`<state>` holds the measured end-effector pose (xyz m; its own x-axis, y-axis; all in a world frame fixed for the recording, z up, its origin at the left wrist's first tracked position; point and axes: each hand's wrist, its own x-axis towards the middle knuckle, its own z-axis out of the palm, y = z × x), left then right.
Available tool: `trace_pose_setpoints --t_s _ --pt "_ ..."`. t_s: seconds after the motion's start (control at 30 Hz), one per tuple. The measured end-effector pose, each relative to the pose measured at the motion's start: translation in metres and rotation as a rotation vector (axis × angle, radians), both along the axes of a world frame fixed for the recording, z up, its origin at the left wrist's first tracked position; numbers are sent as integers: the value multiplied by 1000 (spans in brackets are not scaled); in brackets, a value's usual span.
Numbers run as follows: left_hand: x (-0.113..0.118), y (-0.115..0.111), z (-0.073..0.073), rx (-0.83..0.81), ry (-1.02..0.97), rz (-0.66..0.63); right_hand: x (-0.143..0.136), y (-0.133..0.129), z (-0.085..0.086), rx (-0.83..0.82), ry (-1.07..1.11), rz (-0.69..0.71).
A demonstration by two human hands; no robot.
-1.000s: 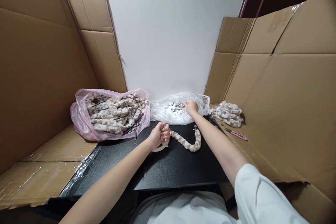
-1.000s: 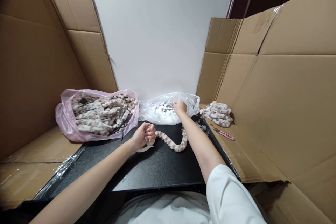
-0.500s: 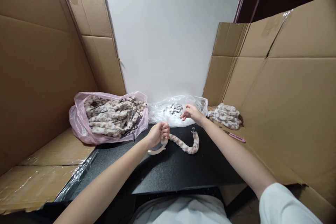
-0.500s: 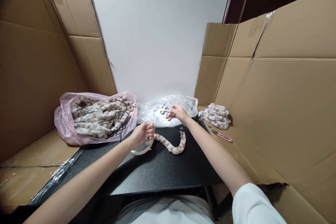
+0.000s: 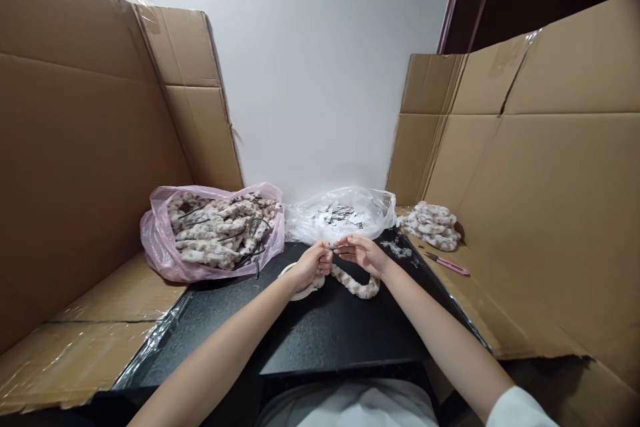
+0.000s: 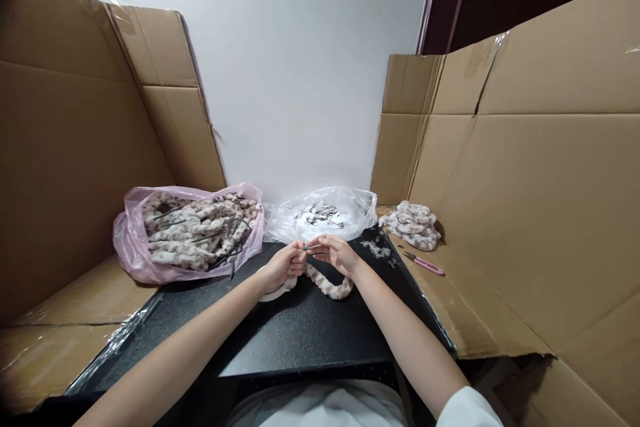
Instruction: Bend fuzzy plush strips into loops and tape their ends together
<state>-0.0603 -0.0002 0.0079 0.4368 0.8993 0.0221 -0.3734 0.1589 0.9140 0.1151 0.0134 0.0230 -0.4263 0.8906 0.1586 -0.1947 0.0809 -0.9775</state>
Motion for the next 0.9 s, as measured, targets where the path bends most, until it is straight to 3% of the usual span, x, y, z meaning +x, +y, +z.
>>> trace_pose_setpoints --t_s 0.27,0.43,0.7,0.9 --pt "-2 -10 -9 51 -31 24 -3 1 -21 230 -98 -359" --pt "1 -12 -13 89 18 28 -2 1 -25 284 -90 -483" --pt "-4 -16 -7 -3 110 -88 -1 4 -32 309 -166 -431" --pt "-1 -16 -11 41 43 12 -2 -1 -33 391 -288 -388"
